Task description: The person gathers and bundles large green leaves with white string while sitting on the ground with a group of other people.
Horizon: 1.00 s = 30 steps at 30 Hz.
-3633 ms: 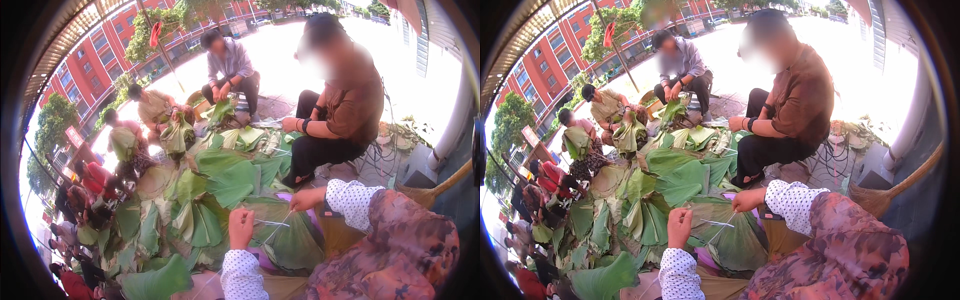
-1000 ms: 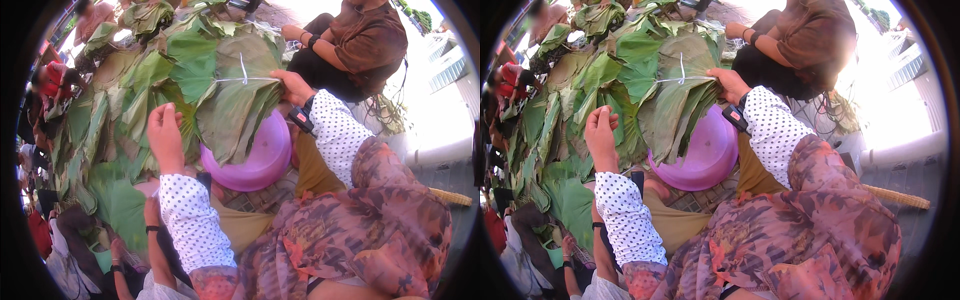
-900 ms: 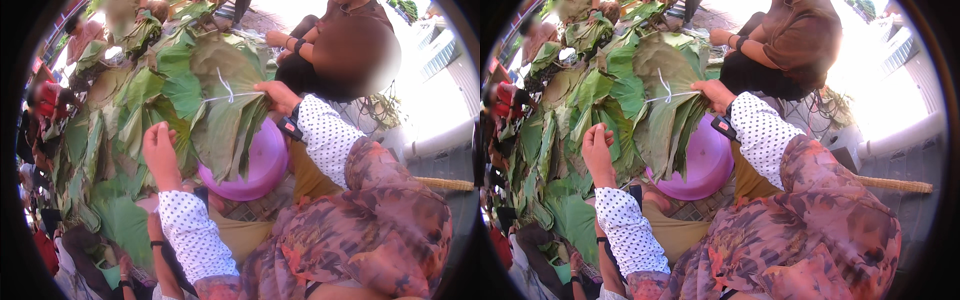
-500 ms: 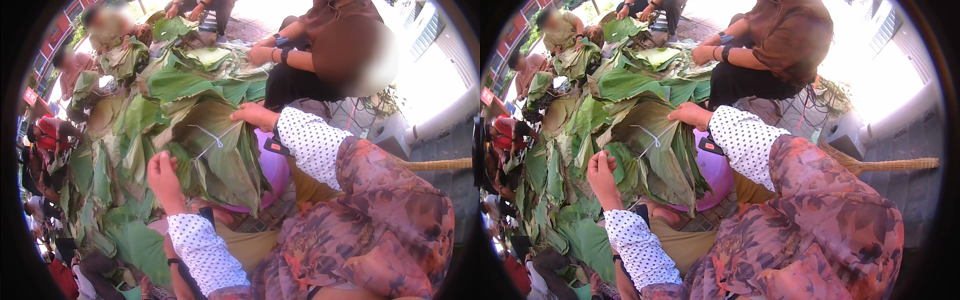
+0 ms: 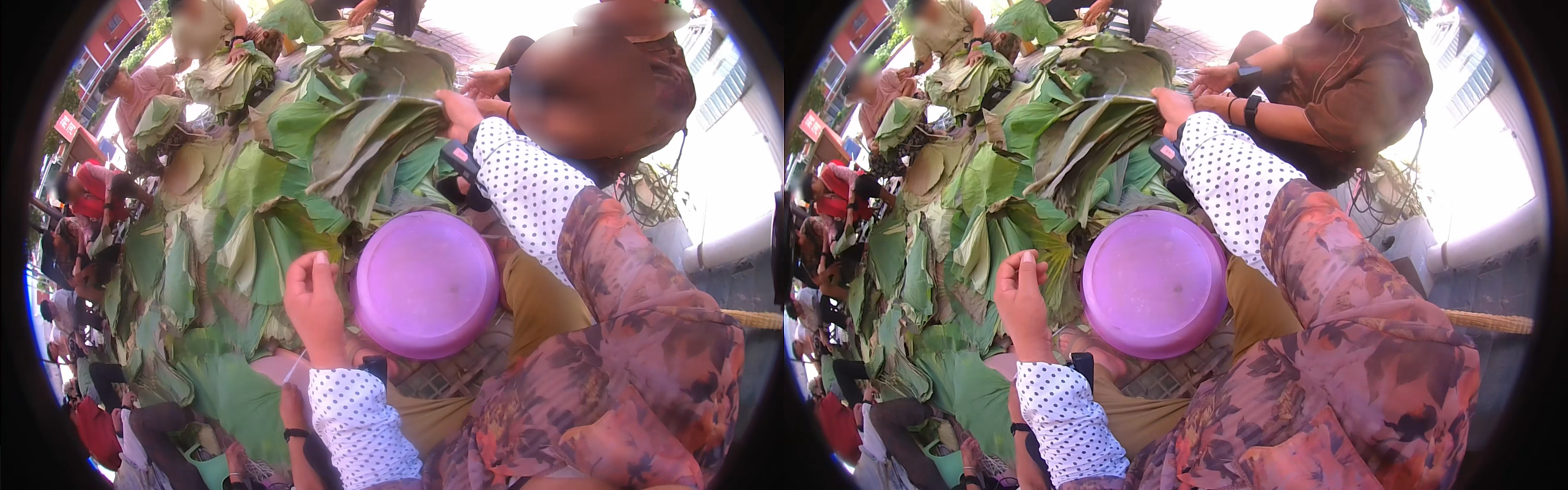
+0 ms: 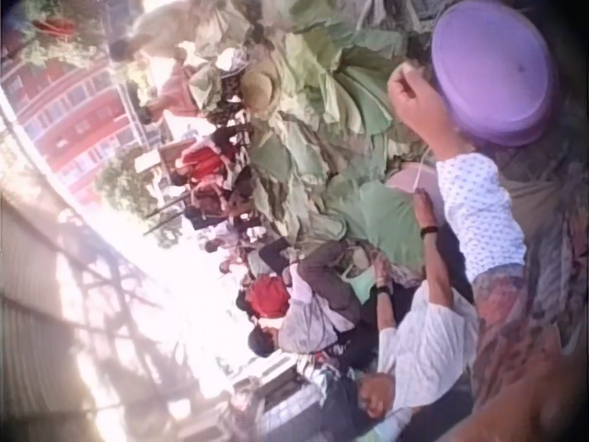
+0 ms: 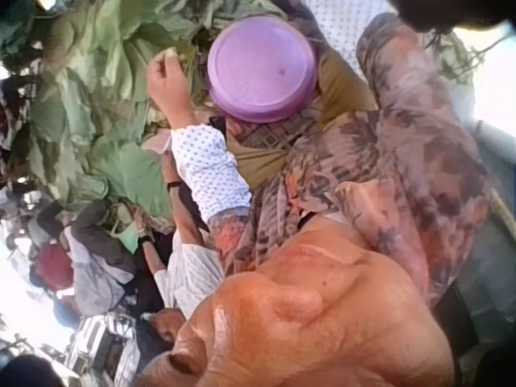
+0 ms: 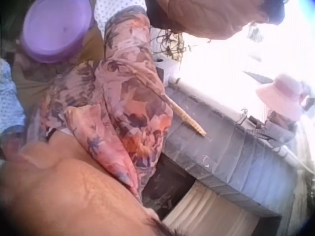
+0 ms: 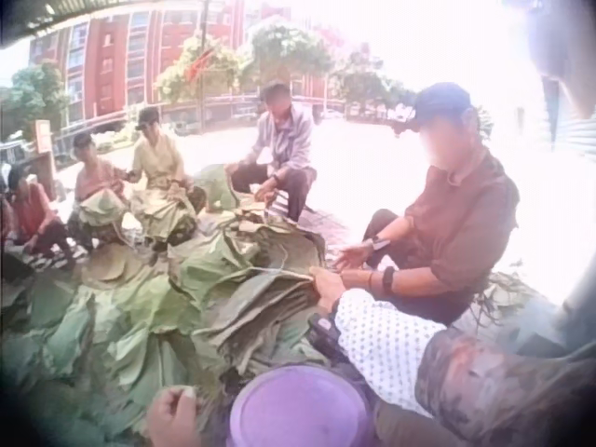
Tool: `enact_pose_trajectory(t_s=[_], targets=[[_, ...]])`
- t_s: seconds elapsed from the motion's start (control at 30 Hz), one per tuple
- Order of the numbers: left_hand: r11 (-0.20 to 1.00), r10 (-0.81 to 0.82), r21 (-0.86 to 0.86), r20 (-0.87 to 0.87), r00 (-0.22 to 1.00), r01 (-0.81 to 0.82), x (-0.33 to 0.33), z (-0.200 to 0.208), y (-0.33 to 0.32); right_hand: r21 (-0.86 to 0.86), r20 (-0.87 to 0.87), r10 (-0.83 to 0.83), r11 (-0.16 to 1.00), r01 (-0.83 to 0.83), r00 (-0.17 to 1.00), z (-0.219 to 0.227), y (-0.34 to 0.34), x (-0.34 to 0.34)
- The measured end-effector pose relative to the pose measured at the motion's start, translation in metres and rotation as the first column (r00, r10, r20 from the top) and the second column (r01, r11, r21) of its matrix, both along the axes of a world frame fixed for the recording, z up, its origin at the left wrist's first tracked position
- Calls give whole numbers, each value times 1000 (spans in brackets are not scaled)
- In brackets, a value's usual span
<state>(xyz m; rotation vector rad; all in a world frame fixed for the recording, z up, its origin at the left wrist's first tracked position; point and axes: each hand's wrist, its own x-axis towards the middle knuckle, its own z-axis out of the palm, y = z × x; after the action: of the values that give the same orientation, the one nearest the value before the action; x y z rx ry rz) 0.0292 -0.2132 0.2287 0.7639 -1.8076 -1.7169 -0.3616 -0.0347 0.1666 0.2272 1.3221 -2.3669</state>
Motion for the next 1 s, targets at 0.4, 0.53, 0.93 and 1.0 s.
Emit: enact_pose_trajectory(t_s=[0.4, 0.53, 0.93, 1.0], targets=[[999, -4, -39, 9, 1000, 4, -1, 8, 1, 920, -372, 728, 370, 128, 576, 17, 32, 16], [999, -17, -28, 22, 1000, 18, -2, -3, -2, 637, 3, 636, 594, -491, 772, 4, 86, 79], [993, -108, -38, 151, 983, 115, 6, -21, 5, 803, 368, 299, 375, -463, 880, -147, 380, 287], [985, -159, -36, 184, 970, 169, 6, -27, 10, 766, 526, 250, 277, -580, 813, -193, 409, 350]])
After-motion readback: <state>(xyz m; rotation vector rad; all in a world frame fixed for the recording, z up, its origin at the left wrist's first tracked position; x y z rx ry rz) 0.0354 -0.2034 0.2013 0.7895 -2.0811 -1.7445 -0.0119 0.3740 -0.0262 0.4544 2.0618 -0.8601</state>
